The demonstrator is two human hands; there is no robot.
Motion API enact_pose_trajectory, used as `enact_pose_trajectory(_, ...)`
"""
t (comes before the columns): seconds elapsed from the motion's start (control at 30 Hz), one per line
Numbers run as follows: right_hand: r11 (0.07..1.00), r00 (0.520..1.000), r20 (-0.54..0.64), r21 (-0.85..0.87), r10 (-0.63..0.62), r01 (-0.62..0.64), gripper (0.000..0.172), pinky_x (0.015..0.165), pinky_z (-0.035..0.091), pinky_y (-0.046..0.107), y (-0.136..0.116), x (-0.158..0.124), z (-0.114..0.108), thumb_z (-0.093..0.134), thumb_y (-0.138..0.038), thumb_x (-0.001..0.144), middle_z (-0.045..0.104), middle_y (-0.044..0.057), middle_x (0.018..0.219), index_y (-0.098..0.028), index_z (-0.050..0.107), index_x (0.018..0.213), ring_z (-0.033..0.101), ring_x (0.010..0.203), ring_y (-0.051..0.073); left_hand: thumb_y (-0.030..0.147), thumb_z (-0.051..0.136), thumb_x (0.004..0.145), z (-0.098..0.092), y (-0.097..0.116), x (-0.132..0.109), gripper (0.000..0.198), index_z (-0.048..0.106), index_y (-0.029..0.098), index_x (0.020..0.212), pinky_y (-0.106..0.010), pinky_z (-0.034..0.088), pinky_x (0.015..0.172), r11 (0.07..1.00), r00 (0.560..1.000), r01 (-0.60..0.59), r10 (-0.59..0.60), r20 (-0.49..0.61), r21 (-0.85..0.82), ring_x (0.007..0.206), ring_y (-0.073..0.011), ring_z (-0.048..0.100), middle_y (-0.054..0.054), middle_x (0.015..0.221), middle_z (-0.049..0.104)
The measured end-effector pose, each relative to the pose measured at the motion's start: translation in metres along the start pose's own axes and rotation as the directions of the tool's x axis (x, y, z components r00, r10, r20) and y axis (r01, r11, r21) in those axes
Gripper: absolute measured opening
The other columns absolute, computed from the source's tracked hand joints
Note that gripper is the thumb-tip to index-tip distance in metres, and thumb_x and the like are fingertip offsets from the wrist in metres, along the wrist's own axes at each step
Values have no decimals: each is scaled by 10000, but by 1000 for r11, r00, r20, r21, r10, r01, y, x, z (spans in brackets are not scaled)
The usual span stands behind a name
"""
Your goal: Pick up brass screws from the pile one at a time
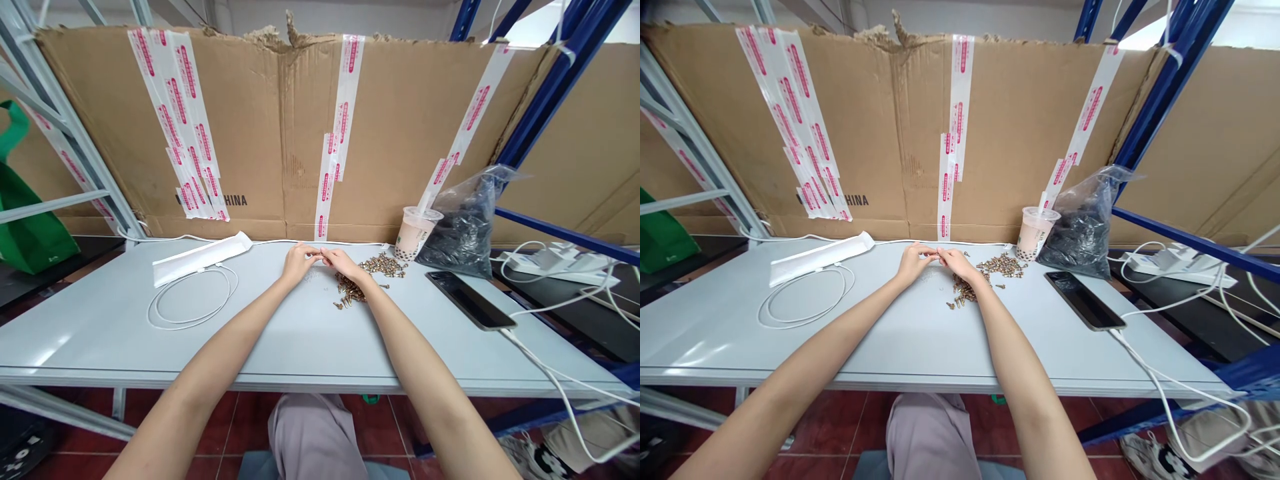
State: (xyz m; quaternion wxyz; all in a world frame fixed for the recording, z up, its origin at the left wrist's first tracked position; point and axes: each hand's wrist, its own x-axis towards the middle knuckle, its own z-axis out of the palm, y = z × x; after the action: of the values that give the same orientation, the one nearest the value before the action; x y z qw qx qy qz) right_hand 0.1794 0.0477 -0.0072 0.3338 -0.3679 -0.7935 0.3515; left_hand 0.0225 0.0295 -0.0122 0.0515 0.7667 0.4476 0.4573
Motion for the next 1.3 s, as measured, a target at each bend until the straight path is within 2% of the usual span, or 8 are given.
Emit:
enact_pose_trajectory(0.17, 999, 999, -8, 2, -33, 33, 426, 544, 279, 228, 0, 0, -4, 360, -548, 819, 406, -33, 566, -157, 463, 685, 352, 533, 95, 264, 625, 741, -1, -3, 1, 110, 713, 226, 793, -283, 404, 701, 996, 996, 83, -83, -25, -11, 714, -161, 524, -10, 745, 691)
enact_pose_trajectory(0.27, 999, 1000, 3, 15, -31, 31, 390, 536, 278, 222, 3, 0, -4, 412, -538, 798, 415, -37, 576, -159, 470, 724, 347, 532, 91, 277, 621, 743, -2, -6, 1, 115, 718, 226, 776, -273, 401, 665, 996, 995, 89, -90, -31, -30, 694, -158, 519, -12, 732, 689)
enact_pose_trajectory(0.4, 993, 999, 27, 116, -17, 14, 399, 501, 248, 217, 3, 0, -3, 420, -548, 787, 368, -40, 571, -164, 437, 678, 311, 519, 83, 285, 622, 744, -1, -6, 1, 122, 715, 218, 786, -266, 404, 654, 995, 998, 51, -55, -41, -80, 690, -151, 519, -16, 742, 691)
enact_pose_trajectory(0.57, 963, 996, 77, 265, 32, -51, 431, 466, 181, 228, -4, 0, -3, 397, -563, 789, 250, -51, 549, -185, 325, 596, 198, 477, 69, 296, 606, 759, -1, -2, 2, 141, 712, 209, 789, -270, 410, 655, 991, 999, 26, -31, -39, -129, 671, -143, 515, -19, 743, 693)
enact_pose_trajectory(0.83, 988, 999, 48, 157, -3, -4, 403, 492, 228, 216, -2, -1, -4, 417, -573, 783, 345, -46, 581, -173, 435, 742, 284, 516, 78, 279, 645, 723, 0, -7, 2, 125, 709, 206, 801, -270, 415, 670, 991, 996, 53, -61, -66, -124, 678, -140, 513, -13, 742, 688)
enact_pose_trajectory(0.93, 982, 999, 52, 187, -11, 1, 411, 490, 213, 219, 1, 0, -1, 422, -579, 776, 320, -47, 576, -176, 412, 697, 263, 515, 78, 276, 644, 726, 0, -6, 2, 123, 709, 208, 805, -271, 419, 680, 991, 996, 46, -54, -65, -129, 686, -140, 520, -15, 747, 689)
enact_pose_trajectory(1.1, 960, 997, 66, 272, 48, -64, 468, 468, 162, 234, 0, 0, -1, 370, -615, 779, 238, -50, 546, -188, 314, 594, 178, 482, 74, 298, 639, 731, -1, 1, 3, 135, 710, 214, 808, -273, 422, 665, 988, 998, 50, -55, -30, -143, 673, -140, 519, -15, 740, 690)
enact_pose_trajectory(1.3, 980, 999, 39, 197, 9, -16, 439, 475, 216, 219, 0, -2, -4, 395, -609, 773, 337, -41, 580, -175, 414, 715, 282, 505, 79, 286, 637, 733, 2, 0, 2, 131, 712, 210, 810, -273, 414, 664, 990, 997, 44, -53, -62, -132, 665, -141, 516, -14, 720, 686)
